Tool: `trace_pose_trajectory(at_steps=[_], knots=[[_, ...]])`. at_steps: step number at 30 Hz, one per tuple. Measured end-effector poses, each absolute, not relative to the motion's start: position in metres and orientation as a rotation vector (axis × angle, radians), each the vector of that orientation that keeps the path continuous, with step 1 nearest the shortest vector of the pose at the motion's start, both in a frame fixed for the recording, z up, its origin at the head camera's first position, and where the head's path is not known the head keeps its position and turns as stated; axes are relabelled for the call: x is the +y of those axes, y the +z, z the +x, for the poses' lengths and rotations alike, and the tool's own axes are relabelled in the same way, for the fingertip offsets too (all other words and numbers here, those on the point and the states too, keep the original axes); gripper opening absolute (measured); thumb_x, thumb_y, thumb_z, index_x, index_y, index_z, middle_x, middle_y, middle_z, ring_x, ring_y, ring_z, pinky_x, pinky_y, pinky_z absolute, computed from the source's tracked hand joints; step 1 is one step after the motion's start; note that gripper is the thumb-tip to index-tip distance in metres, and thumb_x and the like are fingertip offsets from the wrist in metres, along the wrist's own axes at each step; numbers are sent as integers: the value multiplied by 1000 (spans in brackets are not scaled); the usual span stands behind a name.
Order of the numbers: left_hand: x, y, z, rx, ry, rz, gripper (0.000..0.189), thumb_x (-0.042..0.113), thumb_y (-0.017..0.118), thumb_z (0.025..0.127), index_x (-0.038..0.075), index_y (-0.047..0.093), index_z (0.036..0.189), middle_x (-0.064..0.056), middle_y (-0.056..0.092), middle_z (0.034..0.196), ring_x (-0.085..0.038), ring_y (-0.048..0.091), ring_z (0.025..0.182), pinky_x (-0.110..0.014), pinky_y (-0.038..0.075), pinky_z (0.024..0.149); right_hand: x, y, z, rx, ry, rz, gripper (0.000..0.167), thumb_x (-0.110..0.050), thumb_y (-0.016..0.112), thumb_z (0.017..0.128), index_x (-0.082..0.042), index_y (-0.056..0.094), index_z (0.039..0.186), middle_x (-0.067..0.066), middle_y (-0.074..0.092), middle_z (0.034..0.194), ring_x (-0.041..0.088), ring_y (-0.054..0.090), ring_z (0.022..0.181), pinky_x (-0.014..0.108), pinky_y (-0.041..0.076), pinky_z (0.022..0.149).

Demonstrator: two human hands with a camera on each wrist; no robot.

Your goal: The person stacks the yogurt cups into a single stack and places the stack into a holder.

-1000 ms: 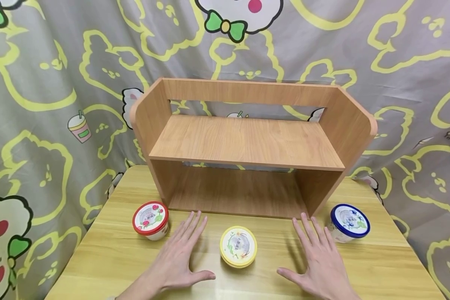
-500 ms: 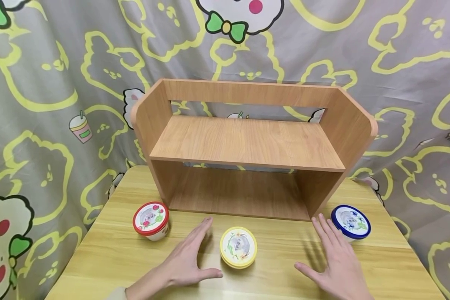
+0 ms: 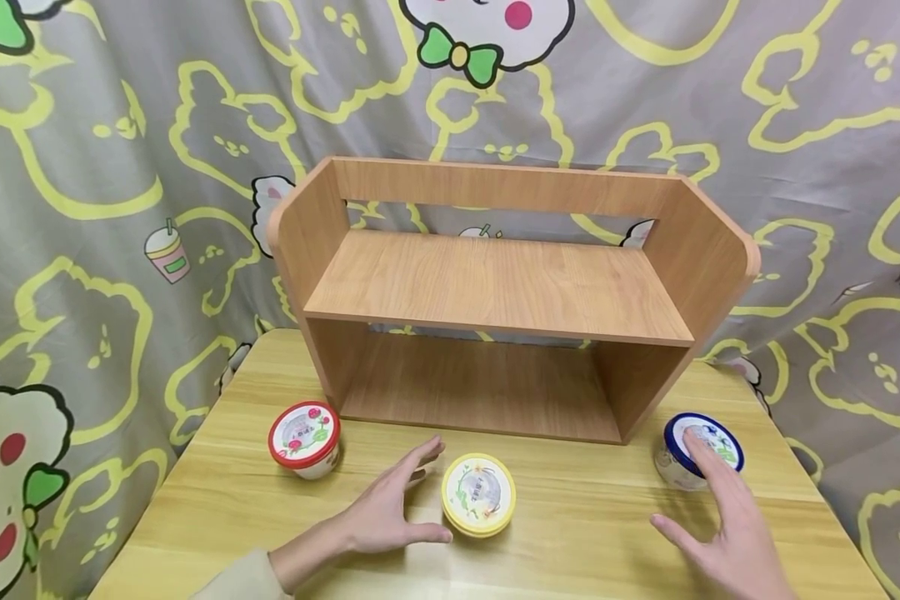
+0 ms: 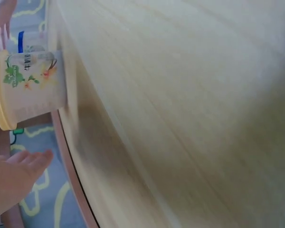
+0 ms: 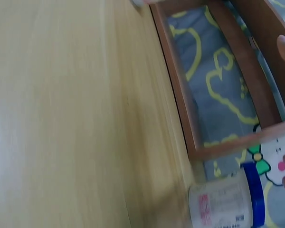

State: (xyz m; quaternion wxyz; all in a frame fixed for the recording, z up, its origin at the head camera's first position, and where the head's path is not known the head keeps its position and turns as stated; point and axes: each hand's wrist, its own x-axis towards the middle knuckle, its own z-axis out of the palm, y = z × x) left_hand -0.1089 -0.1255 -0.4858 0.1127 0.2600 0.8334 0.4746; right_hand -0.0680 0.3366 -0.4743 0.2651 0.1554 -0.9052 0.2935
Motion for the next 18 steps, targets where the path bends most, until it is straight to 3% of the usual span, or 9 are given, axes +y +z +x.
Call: trace_pose_trajectory(at_steps=[6,14,18], knots=[[-122,-491,-116,2411,1396,813,111,42,92,80,10,27,165,-18,42,166,-34,45,153,-47,45,124,354,-474,-66,-2467,926,348,116,1,95,63,-10,38,163,-9,35,170,-16,23,149,-4,12,115],[-115,-495,-120,2341,1384,788,115,40,94,78,11,25,166,-15,45,164,-33,51,147,-44,45,125,381,-481,-69,-2495,938,211,108,0,89,76,-19,33,166,-28,27,169,-21,18,147,-5,9,112],[-110,-496,-121,2322,1392,783,116,38,95,78,11,25,166,-11,46,163,-33,54,145,-44,45,124,395,-486,-74,-2473,947,185,108,2,87,77,-19,31,167,-31,28,167,-21,19,148,-6,9,114]])
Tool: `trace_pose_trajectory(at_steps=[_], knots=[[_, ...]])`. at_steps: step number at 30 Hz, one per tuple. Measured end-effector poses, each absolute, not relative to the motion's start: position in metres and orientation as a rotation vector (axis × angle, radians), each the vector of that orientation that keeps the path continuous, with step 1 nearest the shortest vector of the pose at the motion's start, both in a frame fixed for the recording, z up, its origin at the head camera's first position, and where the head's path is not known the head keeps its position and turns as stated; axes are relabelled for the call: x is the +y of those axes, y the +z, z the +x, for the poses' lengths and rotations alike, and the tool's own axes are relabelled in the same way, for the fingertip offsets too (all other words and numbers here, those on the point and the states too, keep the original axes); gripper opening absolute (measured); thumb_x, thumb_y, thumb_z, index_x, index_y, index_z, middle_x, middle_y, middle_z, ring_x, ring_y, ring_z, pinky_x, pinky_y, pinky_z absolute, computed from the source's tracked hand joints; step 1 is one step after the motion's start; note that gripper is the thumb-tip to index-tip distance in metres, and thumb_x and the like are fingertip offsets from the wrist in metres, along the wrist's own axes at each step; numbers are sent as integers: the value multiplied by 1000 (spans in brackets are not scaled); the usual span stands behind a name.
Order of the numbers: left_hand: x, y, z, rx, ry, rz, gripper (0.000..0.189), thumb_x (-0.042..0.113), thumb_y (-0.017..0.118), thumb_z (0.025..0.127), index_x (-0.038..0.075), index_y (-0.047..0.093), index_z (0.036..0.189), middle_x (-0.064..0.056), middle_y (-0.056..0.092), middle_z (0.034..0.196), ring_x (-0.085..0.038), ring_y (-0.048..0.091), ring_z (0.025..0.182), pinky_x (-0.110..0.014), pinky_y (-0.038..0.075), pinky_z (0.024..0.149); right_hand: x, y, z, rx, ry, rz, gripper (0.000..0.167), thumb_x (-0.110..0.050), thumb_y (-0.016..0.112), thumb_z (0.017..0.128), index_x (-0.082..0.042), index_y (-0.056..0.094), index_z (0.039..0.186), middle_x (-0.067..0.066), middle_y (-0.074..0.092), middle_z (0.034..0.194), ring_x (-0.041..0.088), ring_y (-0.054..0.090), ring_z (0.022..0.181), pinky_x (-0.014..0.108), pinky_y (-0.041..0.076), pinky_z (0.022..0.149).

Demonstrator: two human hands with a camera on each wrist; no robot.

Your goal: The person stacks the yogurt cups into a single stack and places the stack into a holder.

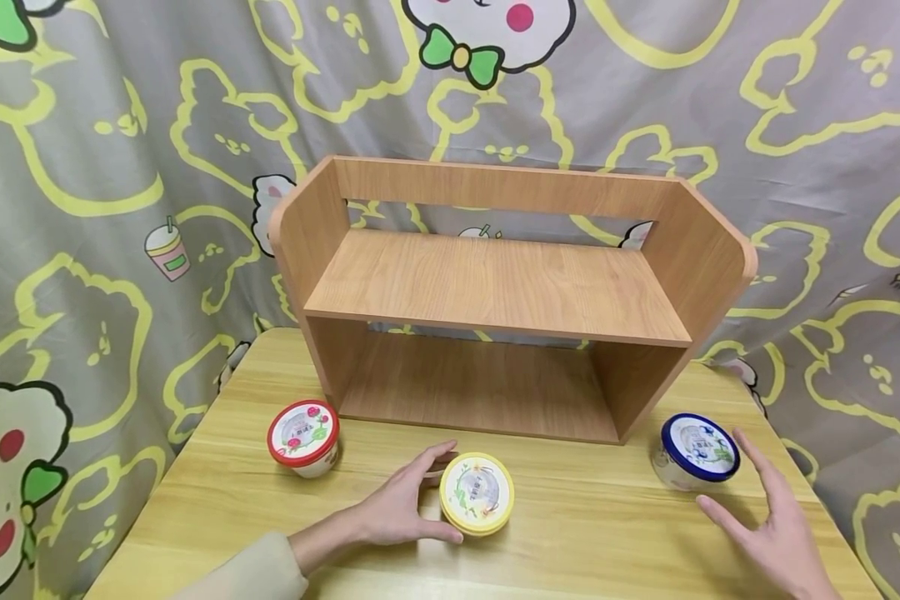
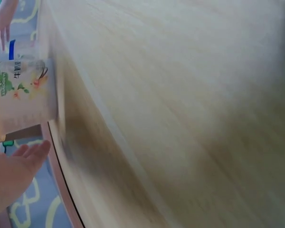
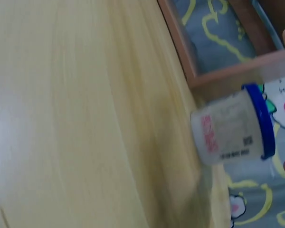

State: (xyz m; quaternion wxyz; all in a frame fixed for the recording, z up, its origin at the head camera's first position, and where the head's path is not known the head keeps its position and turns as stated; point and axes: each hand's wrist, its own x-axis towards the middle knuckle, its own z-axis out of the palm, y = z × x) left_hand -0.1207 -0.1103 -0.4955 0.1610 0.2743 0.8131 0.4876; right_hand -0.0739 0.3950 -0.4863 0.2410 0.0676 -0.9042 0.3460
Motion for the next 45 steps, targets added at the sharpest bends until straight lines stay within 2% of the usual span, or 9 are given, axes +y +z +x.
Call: trace_pose_trajectory(at_steps=[6,15,21,25,30,36,45], knots=[[-106,-497,-121,2312,1388,781,117,37,95,77,7,24,165,-13,46,162,-36,57,142,-44,46,124,413,-496,-81,-2426,995,158,107,6,83,79,-17,28,167,-30,30,166,-21,27,142,-8,18,111],[-103,-501,-119,2294,1383,760,120,36,96,77,6,22,166,-17,44,163,-39,55,144,-45,45,124,424,-514,-86,-2370,1140,93,106,13,78,82,-15,23,168,-20,37,163,-18,38,137,-5,30,108],[-102,-502,-117,2279,1386,750,119,35,96,77,7,21,166,-16,42,165,-39,54,145,-43,44,125,424,-525,-90,-2385,1203,58,106,13,78,84,-14,19,169,-24,41,155,-20,41,130,-4,35,103],[-102,-503,-117,2258,1422,757,114,33,96,77,7,25,164,-14,46,162,-36,53,146,-38,46,124,423,-528,-92,-2423,1216,7,107,8,79,86,-14,16,169,-24,40,154,-23,39,123,-6,36,98],[-102,-504,-117,2245,1451,766,110,32,96,77,10,29,162,-10,50,159,-28,52,146,-32,46,124,420,-530,-96,-2437,1205,-20,105,6,83,84,-7,21,167,-31,40,143,-23,41,117,-7,37,94],[-102,-504,-117,2248,1457,752,107,32,95,78,14,30,161,-9,51,157,-28,54,145,-32,47,123,417,-530,-102,-2444,1185,-35,100,4,85,82,2,27,163,-39,40,129,-23,43,111,-8,37,91],[-102,-504,-117,2257,1487,742,103,32,95,77,15,35,159,-6,56,149,-23,57,139,-30,49,121,414,-531,-106,-2470,1232,-76,96,1,84,85,2,27,163,-40,40,125,-26,42,110,-8,36,90]])
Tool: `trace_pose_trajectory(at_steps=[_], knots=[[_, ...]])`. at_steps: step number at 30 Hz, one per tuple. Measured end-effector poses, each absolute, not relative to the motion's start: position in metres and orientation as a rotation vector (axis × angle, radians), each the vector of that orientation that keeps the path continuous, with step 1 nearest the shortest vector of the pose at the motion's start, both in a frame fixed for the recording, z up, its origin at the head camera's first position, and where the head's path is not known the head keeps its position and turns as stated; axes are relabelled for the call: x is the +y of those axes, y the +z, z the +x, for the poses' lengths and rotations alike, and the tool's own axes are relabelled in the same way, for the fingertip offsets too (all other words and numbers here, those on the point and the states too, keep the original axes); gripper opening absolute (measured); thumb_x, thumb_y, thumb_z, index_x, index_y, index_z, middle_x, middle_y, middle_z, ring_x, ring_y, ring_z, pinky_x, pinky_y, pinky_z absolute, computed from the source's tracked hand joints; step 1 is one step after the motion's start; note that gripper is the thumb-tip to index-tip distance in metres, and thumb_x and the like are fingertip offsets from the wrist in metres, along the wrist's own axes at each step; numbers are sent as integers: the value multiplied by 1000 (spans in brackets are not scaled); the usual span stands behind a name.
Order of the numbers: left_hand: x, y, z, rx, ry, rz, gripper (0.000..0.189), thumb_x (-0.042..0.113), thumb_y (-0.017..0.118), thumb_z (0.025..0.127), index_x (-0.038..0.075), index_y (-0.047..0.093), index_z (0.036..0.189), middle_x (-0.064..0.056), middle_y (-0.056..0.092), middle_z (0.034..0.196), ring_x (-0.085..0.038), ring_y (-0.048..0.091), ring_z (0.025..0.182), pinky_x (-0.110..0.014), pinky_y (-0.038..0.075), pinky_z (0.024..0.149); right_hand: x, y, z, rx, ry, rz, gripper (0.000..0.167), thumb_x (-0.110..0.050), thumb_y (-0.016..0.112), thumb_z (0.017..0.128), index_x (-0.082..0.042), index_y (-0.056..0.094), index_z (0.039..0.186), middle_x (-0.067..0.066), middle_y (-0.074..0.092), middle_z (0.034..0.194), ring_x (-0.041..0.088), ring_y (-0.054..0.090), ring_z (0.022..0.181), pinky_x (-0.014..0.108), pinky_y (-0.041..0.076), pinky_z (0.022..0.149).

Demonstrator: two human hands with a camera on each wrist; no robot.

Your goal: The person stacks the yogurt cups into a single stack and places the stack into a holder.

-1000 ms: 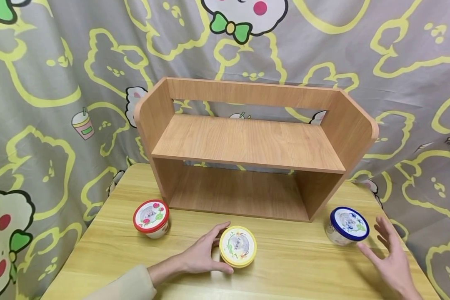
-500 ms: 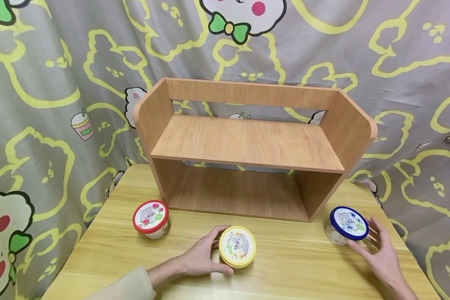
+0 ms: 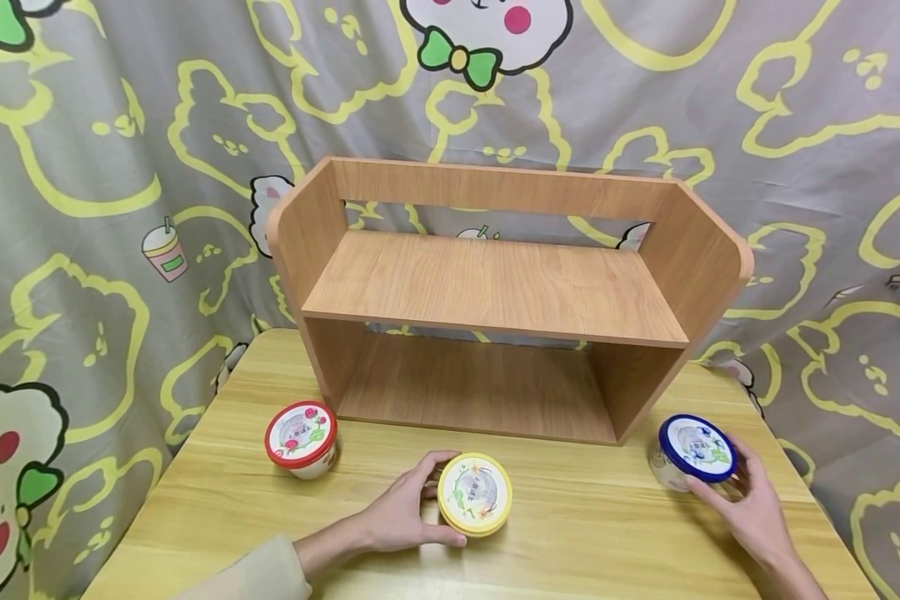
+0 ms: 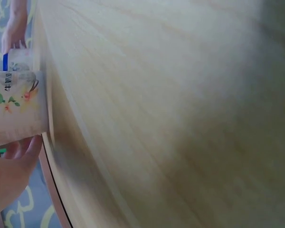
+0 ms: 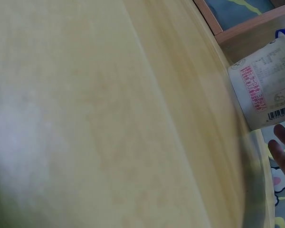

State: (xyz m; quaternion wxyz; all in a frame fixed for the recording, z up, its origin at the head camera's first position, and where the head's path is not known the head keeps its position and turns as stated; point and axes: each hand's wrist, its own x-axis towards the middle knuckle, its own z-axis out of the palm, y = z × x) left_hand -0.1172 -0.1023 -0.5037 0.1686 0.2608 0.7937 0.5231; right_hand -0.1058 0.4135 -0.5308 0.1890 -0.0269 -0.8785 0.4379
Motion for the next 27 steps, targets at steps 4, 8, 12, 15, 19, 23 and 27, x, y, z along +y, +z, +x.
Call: trace_pose_trajectory(at_steps=[4,8,12,15,19,23,27], knots=[[-102,-504,-117,2260,1492,737,101,32,96,77,16,36,157,-5,57,148,-21,58,137,-29,49,120,413,-532,-107,-2479,1234,-117,93,-1,83,87,3,28,161,-42,41,122,-26,43,108,-8,36,88],[-102,-505,-118,2257,1501,731,99,31,96,77,16,38,156,-5,58,146,-19,59,135,-28,50,119,414,-533,-109,-2487,1230,-161,90,-4,83,88,4,29,160,-41,41,120,-25,44,105,-7,37,86],[-102,-505,-119,2255,1507,727,98,31,96,77,16,39,155,-4,58,145,-16,59,133,-27,51,118,414,-534,-111,-2481,1220,-184,89,-4,85,86,6,32,157,-42,42,117,-25,44,103,-7,38,85],[-102,-504,-119,2253,1510,726,97,31,96,77,17,39,155,-3,59,144,-16,59,132,-26,51,117,414,-534,-111,-2475,1216,-193,89,-4,85,86,5,33,157,-42,42,116,-25,45,103,-7,39,85],[-102,-505,-118,2246,1516,726,96,30,96,77,18,40,154,-4,59,142,-14,59,131,-26,51,117,414,-534,-111,-2473,1216,-198,89,-4,85,86,5,33,157,-42,43,116,-25,45,102,-7,39,85],[-102,-505,-118,2238,1520,727,96,29,96,77,19,39,153,-4,59,142,-14,59,130,-26,51,117,414,-534,-111,-2476,1214,-206,89,-5,86,85,6,34,156,-42,43,115,-25,45,101,-7,40,84],[-102,-506,-118,2237,1520,734,96,29,96,77,18,39,154,-4,58,142,-14,59,131,-26,51,116,414,-534,-111,-2481,1214,-219,89,-5,86,85,6,34,156,-42,43,114,-25,45,101,-6,40,84]])
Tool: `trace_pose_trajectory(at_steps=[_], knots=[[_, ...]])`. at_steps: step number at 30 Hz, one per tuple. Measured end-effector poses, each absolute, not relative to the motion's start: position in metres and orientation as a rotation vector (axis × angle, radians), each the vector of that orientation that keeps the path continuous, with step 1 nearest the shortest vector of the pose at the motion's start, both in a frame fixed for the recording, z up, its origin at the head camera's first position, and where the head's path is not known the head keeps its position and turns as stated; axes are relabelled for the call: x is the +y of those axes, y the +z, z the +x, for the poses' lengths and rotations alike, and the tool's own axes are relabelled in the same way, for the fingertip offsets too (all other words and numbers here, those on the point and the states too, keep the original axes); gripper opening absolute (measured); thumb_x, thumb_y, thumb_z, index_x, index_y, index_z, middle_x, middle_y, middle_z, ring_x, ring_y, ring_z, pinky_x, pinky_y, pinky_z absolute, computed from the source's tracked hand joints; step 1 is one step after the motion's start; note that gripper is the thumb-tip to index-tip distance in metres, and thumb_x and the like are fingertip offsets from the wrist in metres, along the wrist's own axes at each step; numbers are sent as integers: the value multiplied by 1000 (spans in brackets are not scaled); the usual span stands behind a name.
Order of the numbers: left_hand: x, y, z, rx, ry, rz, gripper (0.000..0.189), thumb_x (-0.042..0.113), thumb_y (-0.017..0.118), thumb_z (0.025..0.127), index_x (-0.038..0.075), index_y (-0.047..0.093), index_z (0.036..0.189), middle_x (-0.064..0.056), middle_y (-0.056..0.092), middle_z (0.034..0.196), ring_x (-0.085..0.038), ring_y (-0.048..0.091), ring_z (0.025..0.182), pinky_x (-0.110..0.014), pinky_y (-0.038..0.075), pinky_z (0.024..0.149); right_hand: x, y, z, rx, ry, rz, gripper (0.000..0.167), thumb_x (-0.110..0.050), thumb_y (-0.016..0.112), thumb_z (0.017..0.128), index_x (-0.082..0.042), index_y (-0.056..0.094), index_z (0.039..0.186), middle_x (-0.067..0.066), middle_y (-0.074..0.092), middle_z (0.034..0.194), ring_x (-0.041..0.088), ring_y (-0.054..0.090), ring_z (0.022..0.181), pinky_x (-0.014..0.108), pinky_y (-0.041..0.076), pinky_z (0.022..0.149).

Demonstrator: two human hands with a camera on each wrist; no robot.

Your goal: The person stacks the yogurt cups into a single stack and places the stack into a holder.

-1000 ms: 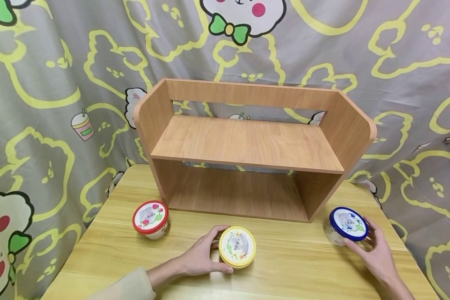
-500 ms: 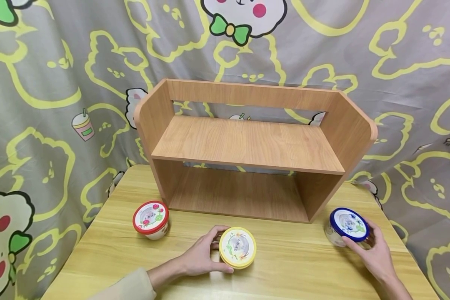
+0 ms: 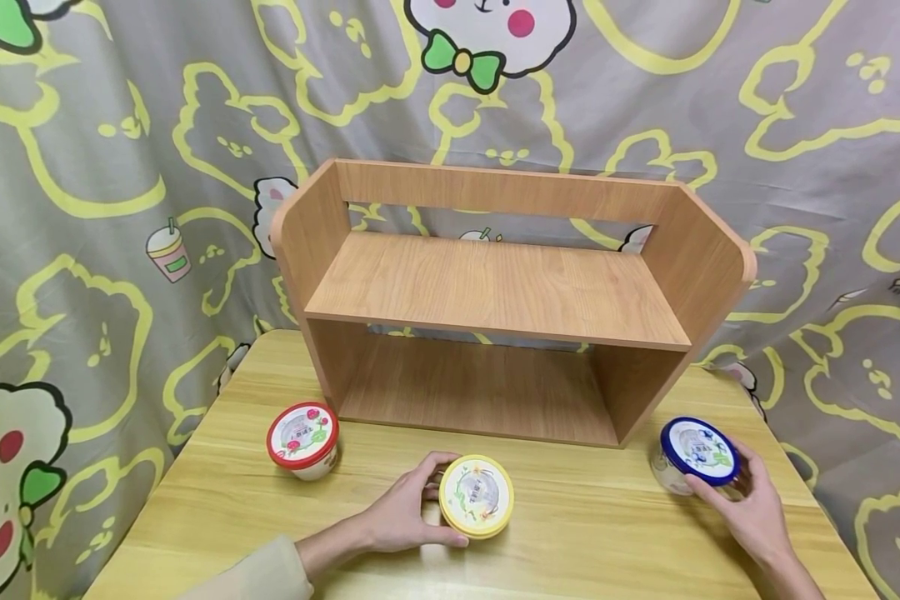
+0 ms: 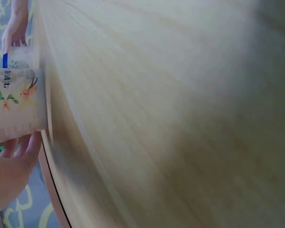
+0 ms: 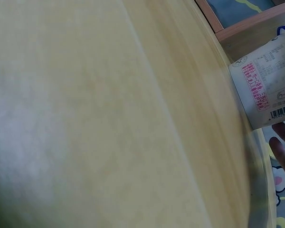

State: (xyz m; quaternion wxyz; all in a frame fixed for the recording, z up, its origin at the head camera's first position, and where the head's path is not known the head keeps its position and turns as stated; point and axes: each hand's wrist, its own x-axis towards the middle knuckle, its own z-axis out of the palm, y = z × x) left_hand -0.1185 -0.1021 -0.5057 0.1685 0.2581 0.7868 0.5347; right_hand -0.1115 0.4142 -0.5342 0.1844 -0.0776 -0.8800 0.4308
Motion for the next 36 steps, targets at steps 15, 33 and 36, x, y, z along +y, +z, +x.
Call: trace_pose_trajectory(at_steps=[15,33,36], knots=[[-104,-505,-119,2263,1499,717,95,34,95,78,20,39,154,-2,59,144,-15,60,131,-27,52,115,404,-516,-103,-2382,1214,-73,87,10,84,79,0,41,154,-37,50,122,-20,52,106,-6,41,89],[-103,-506,-119,2253,1505,725,95,33,95,79,18,39,154,-3,59,142,-14,59,129,-25,53,114,367,-480,-92,-2334,1235,188,99,24,83,66,5,42,154,-33,53,138,-15,55,117,-2,43,96],[-103,-506,-119,2256,1503,726,96,33,95,79,17,39,154,-3,59,142,-14,59,129,-25,53,113,362,-477,-92,-2325,1246,231,99,26,82,64,6,42,153,-31,54,140,-13,56,118,-1,44,94]])
